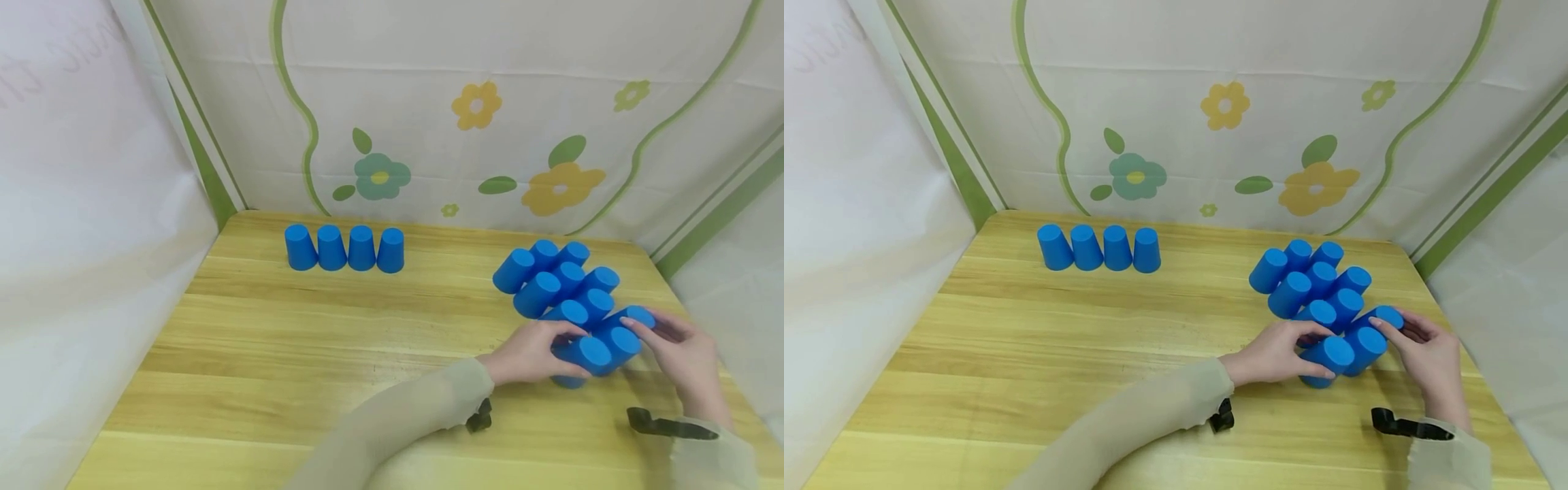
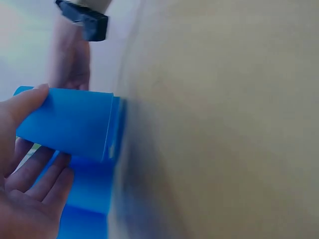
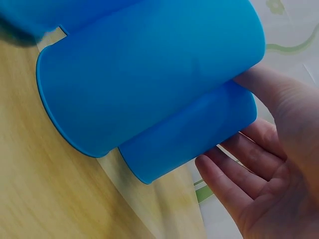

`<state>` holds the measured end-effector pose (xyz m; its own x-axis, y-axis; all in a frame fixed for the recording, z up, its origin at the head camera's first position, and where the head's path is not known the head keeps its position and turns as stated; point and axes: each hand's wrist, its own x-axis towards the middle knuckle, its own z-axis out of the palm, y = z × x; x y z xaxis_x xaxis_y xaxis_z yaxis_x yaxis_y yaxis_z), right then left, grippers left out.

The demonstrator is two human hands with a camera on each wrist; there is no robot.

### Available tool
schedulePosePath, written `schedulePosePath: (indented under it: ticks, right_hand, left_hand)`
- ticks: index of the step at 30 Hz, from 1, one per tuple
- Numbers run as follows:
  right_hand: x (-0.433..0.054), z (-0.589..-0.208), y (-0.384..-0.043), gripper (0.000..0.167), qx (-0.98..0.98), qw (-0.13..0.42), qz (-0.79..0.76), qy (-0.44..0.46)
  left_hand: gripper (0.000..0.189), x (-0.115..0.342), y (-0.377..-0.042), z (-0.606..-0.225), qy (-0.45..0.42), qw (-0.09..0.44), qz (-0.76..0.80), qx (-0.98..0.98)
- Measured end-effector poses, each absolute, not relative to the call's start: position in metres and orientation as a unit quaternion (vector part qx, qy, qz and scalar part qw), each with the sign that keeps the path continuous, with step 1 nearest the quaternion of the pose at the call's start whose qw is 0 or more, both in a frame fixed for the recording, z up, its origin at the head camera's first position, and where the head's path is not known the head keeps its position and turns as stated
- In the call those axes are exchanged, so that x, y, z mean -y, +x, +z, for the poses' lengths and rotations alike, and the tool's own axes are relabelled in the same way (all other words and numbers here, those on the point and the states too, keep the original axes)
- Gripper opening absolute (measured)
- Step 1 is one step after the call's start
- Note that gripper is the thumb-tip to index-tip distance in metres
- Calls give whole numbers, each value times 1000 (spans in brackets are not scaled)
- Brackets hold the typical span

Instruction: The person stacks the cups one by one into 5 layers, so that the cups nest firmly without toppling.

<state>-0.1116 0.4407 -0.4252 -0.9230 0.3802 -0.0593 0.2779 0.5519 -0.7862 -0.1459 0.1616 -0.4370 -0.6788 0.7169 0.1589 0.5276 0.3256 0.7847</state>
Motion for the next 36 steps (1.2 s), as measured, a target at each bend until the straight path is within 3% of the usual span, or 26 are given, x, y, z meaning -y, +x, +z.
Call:
schedulePosePath:
  ticks: [9, 19, 28, 36]
  right_hand:
    - [-442, -428, -113, 76, 884, 54, 422, -192]
    - [-444, -427, -112, 73, 879, 61, 433, -189]
    - [-443, -426, -111, 78, 882, 53, 425, -197]
    - [-443, -427, -113, 82, 884, 42, 422, -196]
  left_hand:
    - [55, -108, -162, -415, 395, 96, 497, -767]
    - [52, -41, -203, -399, 348, 0, 505, -790]
    - [55, 11, -239, -386, 297, -50, 492, -817]
    - [52, 44, -266, -377, 246, -41, 459, -853]
